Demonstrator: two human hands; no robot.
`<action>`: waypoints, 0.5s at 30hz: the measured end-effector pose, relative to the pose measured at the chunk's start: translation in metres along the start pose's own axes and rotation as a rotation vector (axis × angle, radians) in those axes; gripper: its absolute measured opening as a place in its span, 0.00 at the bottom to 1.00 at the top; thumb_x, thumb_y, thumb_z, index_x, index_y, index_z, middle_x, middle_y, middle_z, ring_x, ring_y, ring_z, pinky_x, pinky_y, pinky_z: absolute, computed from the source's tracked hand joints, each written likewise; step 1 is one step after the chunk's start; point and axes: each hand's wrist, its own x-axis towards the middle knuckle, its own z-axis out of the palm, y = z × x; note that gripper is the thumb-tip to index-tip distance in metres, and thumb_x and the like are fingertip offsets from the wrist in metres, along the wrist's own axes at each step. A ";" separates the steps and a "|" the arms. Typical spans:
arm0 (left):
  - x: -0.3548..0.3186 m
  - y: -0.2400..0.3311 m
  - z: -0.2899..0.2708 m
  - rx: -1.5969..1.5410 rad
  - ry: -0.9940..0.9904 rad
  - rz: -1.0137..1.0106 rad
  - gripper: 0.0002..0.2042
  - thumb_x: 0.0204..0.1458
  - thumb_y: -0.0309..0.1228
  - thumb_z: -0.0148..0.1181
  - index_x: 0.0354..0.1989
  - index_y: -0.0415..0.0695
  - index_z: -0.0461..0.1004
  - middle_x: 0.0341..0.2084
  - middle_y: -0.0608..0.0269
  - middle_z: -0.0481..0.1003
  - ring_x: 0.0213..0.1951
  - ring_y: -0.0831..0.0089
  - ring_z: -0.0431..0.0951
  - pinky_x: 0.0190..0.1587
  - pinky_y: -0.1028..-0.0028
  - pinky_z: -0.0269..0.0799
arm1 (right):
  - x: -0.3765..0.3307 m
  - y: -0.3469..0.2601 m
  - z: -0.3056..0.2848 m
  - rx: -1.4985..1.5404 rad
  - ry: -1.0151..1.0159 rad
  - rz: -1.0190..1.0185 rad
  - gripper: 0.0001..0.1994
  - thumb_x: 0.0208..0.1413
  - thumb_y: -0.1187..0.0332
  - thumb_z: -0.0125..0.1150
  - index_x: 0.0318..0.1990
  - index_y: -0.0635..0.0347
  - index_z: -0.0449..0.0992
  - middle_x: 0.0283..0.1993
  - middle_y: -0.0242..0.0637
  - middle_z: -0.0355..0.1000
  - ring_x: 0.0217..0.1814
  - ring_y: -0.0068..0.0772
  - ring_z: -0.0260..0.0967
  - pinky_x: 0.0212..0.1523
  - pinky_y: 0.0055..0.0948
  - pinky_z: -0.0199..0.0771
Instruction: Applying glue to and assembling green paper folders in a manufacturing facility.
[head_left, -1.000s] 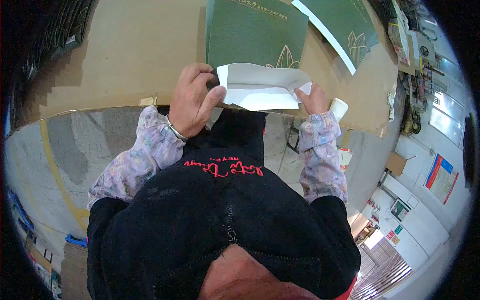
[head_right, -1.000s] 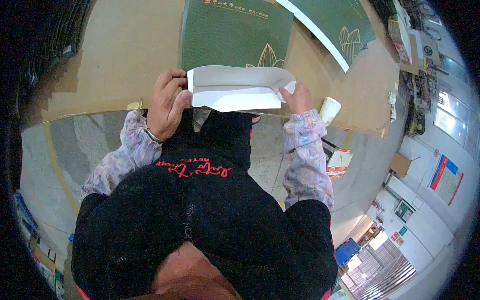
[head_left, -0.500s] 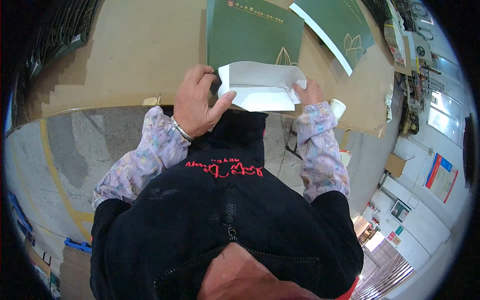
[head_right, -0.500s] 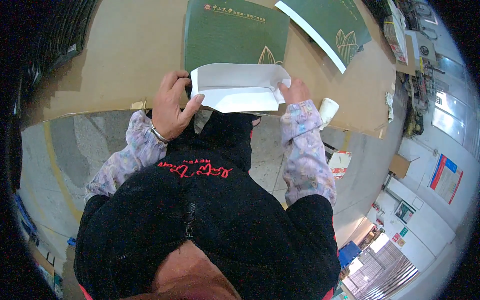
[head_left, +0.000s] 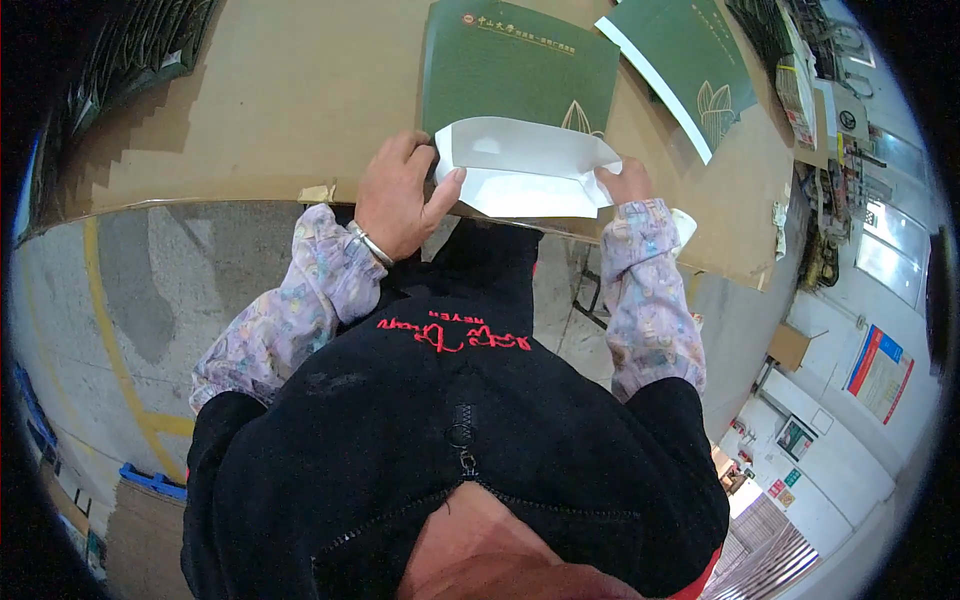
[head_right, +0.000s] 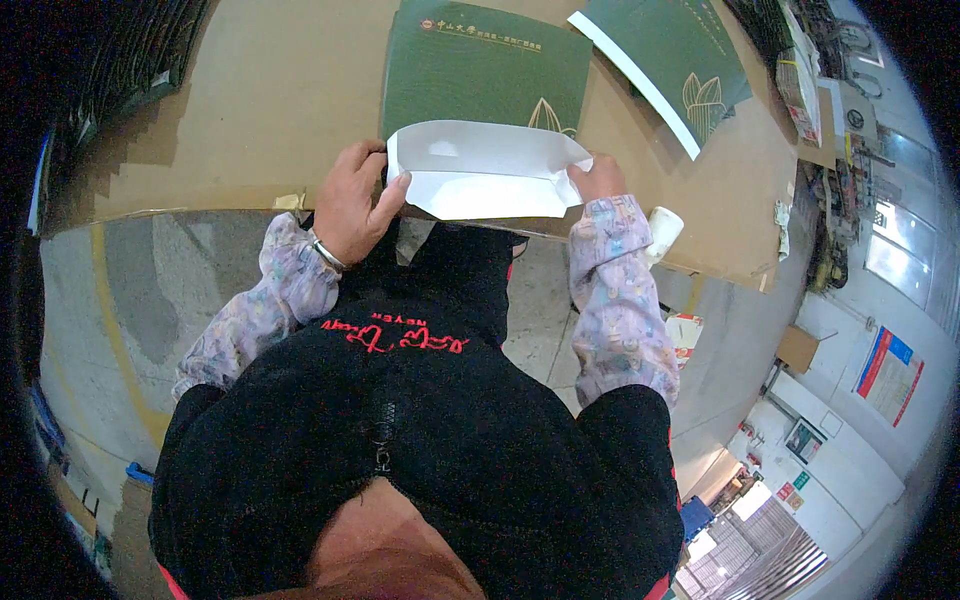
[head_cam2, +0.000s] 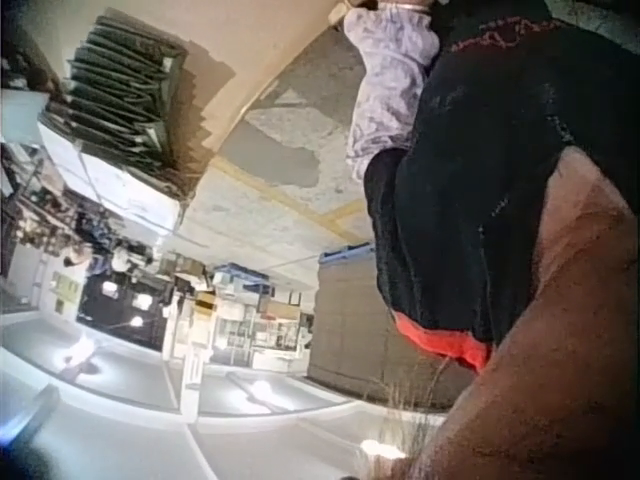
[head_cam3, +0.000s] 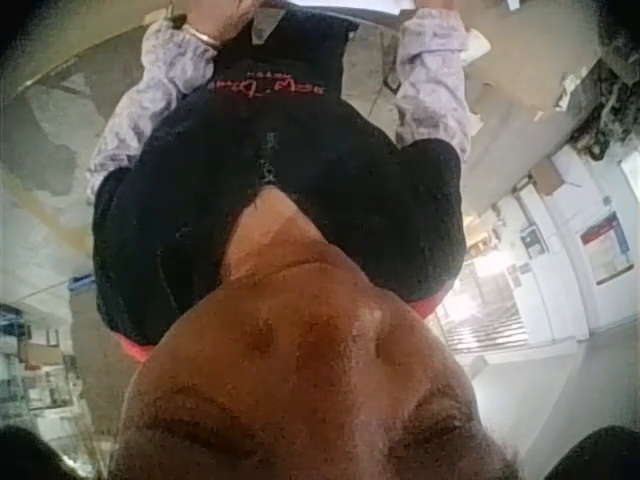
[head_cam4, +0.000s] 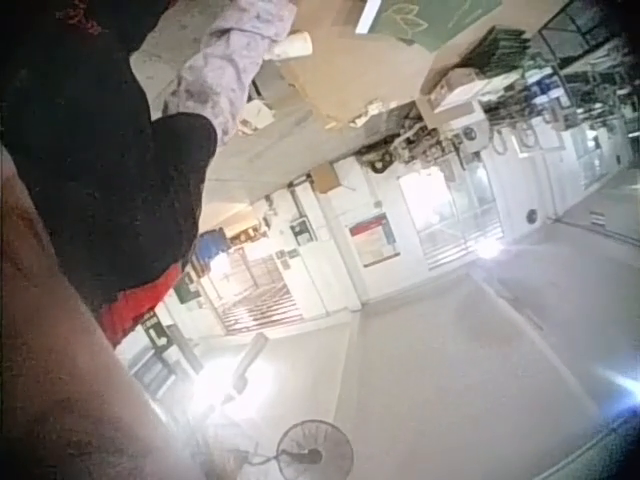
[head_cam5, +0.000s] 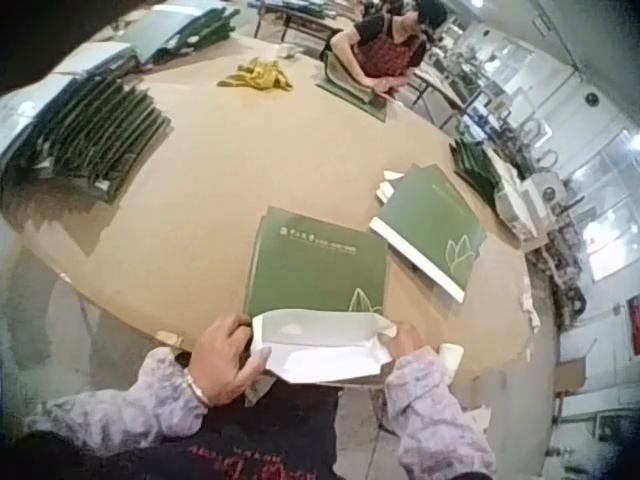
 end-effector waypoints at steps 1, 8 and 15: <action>0.000 0.001 0.000 0.004 0.001 -0.006 0.18 0.56 0.40 0.53 0.39 0.32 0.73 0.41 0.44 0.71 0.45 0.49 0.71 0.48 0.60 0.67 | -0.005 -0.009 0.000 -0.056 0.071 -0.027 0.19 0.45 0.63 0.61 0.45 0.63 0.79 0.41 0.53 0.77 0.41 0.51 0.77 0.46 0.44 0.75; 0.001 -0.004 0.008 0.065 -0.014 -0.019 0.19 0.56 0.40 0.53 0.39 0.32 0.73 0.42 0.44 0.70 0.45 0.50 0.71 0.48 0.61 0.68 | -0.005 -0.026 0.044 -0.578 0.314 -0.233 0.17 0.44 0.64 0.61 0.41 0.62 0.79 0.35 0.49 0.77 0.37 0.53 0.76 0.42 0.44 0.76; 0.000 -0.015 0.012 0.048 0.006 -0.080 0.19 0.56 0.40 0.53 0.38 0.31 0.74 0.45 0.44 0.68 0.44 0.51 0.71 0.47 0.61 0.69 | -0.029 -0.015 -0.003 -0.163 0.093 -0.283 0.11 0.44 0.68 0.61 0.35 0.63 0.77 0.38 0.50 0.76 0.40 0.55 0.75 0.43 0.46 0.76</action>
